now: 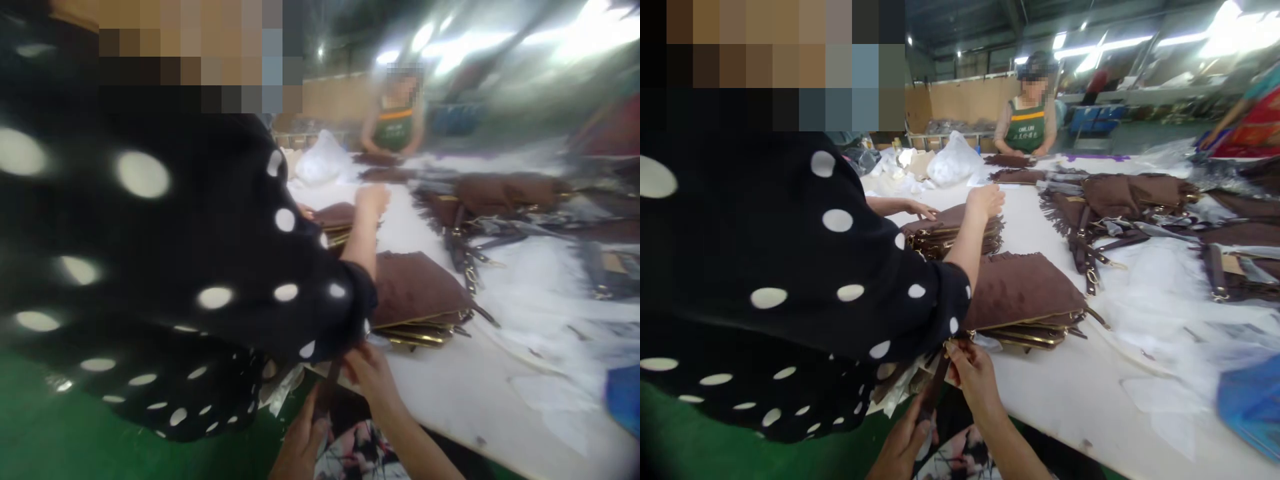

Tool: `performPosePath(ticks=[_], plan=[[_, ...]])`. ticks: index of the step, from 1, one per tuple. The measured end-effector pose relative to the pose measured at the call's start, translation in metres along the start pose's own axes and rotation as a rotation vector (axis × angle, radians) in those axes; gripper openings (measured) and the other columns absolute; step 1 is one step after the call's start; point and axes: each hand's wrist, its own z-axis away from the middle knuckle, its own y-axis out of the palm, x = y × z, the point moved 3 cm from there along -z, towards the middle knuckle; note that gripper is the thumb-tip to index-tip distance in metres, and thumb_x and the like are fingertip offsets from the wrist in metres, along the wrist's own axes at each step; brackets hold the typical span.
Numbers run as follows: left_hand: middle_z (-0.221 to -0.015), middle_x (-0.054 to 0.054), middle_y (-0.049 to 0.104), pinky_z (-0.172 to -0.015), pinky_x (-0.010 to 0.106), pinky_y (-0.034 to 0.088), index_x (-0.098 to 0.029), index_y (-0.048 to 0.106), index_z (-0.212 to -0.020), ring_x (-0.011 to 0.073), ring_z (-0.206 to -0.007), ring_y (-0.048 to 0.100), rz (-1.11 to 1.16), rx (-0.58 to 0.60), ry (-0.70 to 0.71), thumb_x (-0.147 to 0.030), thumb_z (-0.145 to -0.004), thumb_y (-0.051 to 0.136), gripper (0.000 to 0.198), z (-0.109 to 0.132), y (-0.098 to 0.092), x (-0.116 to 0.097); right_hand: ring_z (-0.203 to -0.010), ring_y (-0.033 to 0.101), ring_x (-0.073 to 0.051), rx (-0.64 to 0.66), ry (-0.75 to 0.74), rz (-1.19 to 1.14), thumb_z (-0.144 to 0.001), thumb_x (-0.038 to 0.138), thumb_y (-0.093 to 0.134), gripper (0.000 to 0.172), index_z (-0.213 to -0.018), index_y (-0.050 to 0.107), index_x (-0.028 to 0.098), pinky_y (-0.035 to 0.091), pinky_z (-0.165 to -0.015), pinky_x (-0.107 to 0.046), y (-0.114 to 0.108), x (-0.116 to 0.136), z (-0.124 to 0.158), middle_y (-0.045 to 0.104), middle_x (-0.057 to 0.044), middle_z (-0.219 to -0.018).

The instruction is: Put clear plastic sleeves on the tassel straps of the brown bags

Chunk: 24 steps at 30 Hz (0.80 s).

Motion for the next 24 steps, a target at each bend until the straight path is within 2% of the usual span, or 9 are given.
performPosePath(ticks=[3, 5, 7, 9, 12, 15, 17, 19, 24], plan=[[-0.108, 0.006, 0.066, -0.086, 0.04, 0.049, -0.026, 0.053, -0.127, 0.0227, -0.094, 0.063, -0.034, 0.028, 0.043, -0.046, -0.09, 0.051, 0.043, -0.008, -0.004, -0.003, -0.037, 0.039, -0.007, 0.011, -0.039, 0.048, -0.076, 0.056, 0.063, 0.041, -0.072, 0.06, 0.015, 0.027, -0.038, -0.02, -0.005, 0.001, 0.001, 0.047, 0.006, -0.043], [-0.099, 0.004, 0.068, -0.084, 0.037, 0.048, -0.028, 0.041, -0.14, 0.0215, -0.086, 0.064, -0.066, 0.05, 0.079, -0.047, -0.09, 0.046, 0.053, -0.013, -0.006, -0.003, -0.038, 0.039, -0.007, -0.002, -0.075, 0.088, -0.078, 0.053, 0.063, 0.039, -0.073, 0.061, 0.015, 0.027, -0.039, -0.02, -0.006, 0.002, 0.002, 0.046, 0.006, -0.043], [-0.094, 0.004, 0.067, -0.08, 0.034, 0.047, -0.027, 0.029, -0.146, 0.0202, -0.08, 0.064, -0.096, 0.092, 0.119, -0.049, -0.091, 0.04, 0.06, -0.016, -0.006, -0.002, -0.04, 0.041, -0.007, -0.019, -0.099, 0.116, -0.079, 0.052, 0.063, 0.037, -0.076, 0.062, 0.015, 0.029, -0.041, -0.02, -0.005, 0.004, 0.004, 0.048, 0.006, -0.045], [-0.092, 0.005, 0.066, -0.078, 0.033, 0.046, -0.023, 0.024, -0.148, 0.0194, -0.077, 0.063, -0.084, 0.128, 0.154, -0.05, -0.092, 0.036, 0.063, -0.019, -0.006, 0.0, -0.041, 0.042, -0.008, -0.012, -0.102, 0.127, -0.08, 0.052, 0.061, 0.037, -0.08, 0.062, 0.015, 0.031, -0.041, -0.02, -0.001, 0.005, 0.005, 0.049, 0.005, -0.047], [-0.084, 0.005, 0.066, -0.076, 0.033, 0.045, -0.019, 0.033, -0.144, 0.02, -0.075, 0.061, 0.057, 0.126, 0.17, -0.052, -0.091, 0.039, 0.063, -0.024, -0.002, 0.003, -0.043, 0.046, -0.01, 0.028, -0.086, 0.129, -0.081, 0.053, 0.059, 0.04, -0.09, 0.061, 0.014, 0.035, -0.042, -0.021, 0.001, 0.003, 0.01, 0.052, 0.005, -0.051], [-0.079, 0.005, 0.066, -0.081, 0.033, 0.044, -0.016, 0.05, -0.133, 0.0214, -0.079, 0.061, 0.317, 0.083, 0.122, -0.049, -0.084, 0.053, 0.059, -0.032, 0.004, 0.004, -0.05, 0.052, -0.012, 0.06, -0.044, 0.146, -0.084, 0.052, 0.055, 0.04, -0.101, 0.057, 0.017, 0.039, -0.045, -0.022, -0.006, -0.01, 0.021, 0.057, 0.003, -0.059], [-0.076, 0.005, 0.066, -0.084, 0.033, 0.042, -0.014, 0.06, -0.122, 0.022, -0.081, 0.061, 0.471, 0.052, 0.064, -0.043, -0.078, 0.062, 0.053, -0.036, 0.009, 0.002, -0.056, 0.054, -0.013, 0.116, 0.004, 0.183, -0.084, 0.049, 0.056, 0.033, -0.096, 0.057, 0.018, 0.041, -0.049, -0.022, -0.014, -0.024, 0.034, 0.059, 0.002, -0.065], [-0.072, 0.004, 0.065, -0.081, 0.032, 0.042, -0.014, 0.067, -0.11, 0.0214, -0.078, 0.06, 0.554, 0.031, 0.016, -0.039, -0.072, 0.068, 0.046, -0.037, 0.014, -0.002, -0.057, 0.054, -0.013, 0.188, 0.064, 0.227, -0.084, 0.045, 0.056, 0.027, -0.086, 0.058, 0.018, 0.04, -0.051, -0.022, -0.02, -0.039, 0.047, 0.059, 0.002, -0.066], [-0.083, 0.006, 0.07, -0.08, 0.029, 0.042, -0.015, 0.068, -0.104, 0.0193, -0.081, 0.061, 0.663, -0.017, -0.059, -0.028, -0.075, 0.065, 0.032, -0.028, 0.016, -0.022, -0.058, 0.052, -0.012, 0.257, 0.108, 0.283, -0.081, 0.033, 0.058, 0.016, -0.085, 0.06, 0.018, 0.038, -0.052, -0.021, -0.02, -0.055, 0.069, 0.058, 0.003, -0.066]])
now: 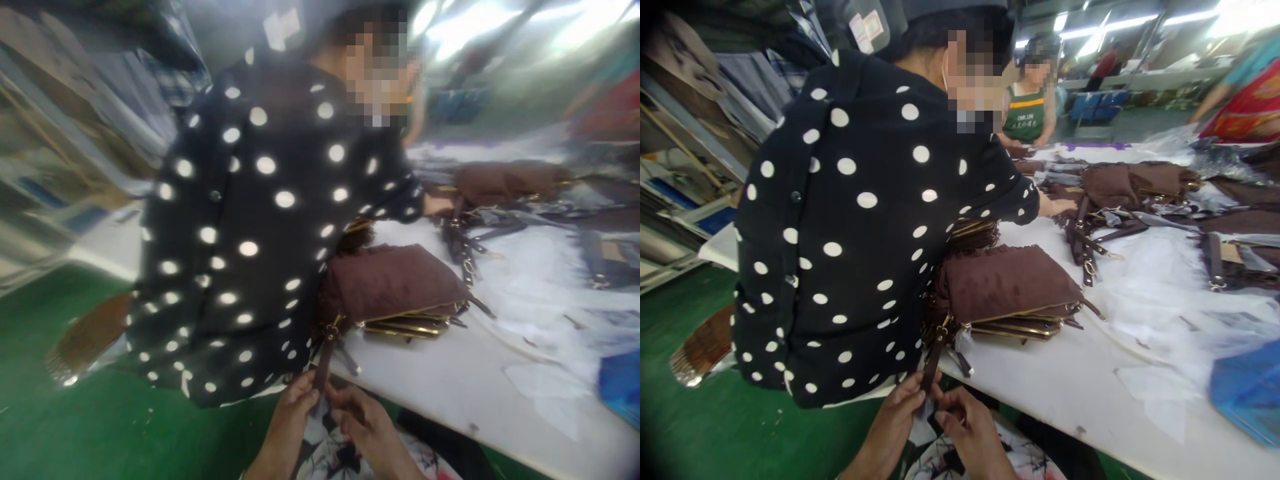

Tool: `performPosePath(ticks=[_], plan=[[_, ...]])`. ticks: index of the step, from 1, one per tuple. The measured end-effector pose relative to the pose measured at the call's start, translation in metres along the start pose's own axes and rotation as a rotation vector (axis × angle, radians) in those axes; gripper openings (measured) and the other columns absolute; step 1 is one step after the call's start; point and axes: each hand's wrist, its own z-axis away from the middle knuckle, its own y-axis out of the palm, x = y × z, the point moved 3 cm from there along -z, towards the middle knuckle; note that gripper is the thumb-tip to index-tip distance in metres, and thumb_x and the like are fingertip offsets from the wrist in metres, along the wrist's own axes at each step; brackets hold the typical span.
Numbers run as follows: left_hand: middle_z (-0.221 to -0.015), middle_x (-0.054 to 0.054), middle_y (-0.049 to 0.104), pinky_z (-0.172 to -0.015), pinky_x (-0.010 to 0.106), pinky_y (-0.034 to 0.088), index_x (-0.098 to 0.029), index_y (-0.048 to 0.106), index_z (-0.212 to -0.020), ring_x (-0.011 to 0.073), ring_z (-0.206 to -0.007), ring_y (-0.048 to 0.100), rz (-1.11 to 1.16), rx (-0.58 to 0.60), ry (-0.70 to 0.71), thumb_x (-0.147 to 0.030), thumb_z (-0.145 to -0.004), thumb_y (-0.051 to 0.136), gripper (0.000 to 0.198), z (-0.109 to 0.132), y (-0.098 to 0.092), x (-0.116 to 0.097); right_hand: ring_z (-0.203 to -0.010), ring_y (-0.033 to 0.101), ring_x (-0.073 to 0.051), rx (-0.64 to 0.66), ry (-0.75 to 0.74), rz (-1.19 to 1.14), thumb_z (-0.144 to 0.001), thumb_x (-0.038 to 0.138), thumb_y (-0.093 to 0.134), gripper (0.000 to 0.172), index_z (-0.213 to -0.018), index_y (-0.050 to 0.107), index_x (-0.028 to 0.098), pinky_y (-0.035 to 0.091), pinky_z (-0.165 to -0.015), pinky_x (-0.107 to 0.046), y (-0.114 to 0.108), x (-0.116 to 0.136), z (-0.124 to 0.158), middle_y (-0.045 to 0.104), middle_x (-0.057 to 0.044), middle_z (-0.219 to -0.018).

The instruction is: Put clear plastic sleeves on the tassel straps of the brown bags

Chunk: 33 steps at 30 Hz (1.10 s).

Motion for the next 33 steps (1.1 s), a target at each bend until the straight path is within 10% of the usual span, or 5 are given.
performPosePath(ticks=[16, 23, 33], plan=[[-0.083, 0.006, 0.071, -0.075, 0.031, 0.048, -0.015, 0.069, -0.091, 0.0205, -0.077, 0.066, 0.053, 0.013, -0.015, -0.026, -0.075, 0.068, 0.019, 0.01, 0.01, -0.018, -0.057, 0.059, -0.016, -0.066, -0.102, 0.348, -0.088, 0.026, 0.045, 0.021, -0.073, 0.059, 0.02, 0.036, -0.056, -0.024, 0.006, 0.022, -0.008, 0.062, 0.001, -0.061], [-0.106, 0.012, 0.069, -0.084, 0.038, 0.049, -0.02, 0.063, -0.114, 0.0273, -0.096, 0.065, 0.098, 0.019, -0.029, -0.051, -0.071, 0.073, 0.054, 0.008, -0.001, 0.004, -0.063, 0.061, -0.017, -0.101, -0.146, 0.36, -0.088, 0.026, 0.042, 0.022, -0.073, 0.057, 0.021, 0.039, -0.061, -0.025, 0.0, 0.036, -0.011, 0.066, 0.0, -0.066], [-0.063, 0.005, 0.068, -0.05, 0.026, 0.045, -0.014, 0.062, -0.099, 0.0164, -0.049, 0.061, -0.221, 0.21, -0.185, -0.062, -0.065, 0.073, 0.06, 0.008, -0.044, 0.038, -0.054, 0.059, -0.016, -0.072, -0.124, 0.294, -0.088, 0.034, 0.044, 0.025, -0.072, 0.058, 0.021, 0.039, -0.053, -0.024, -0.004, 0.032, -0.024, 0.06, 0.001, -0.057]])
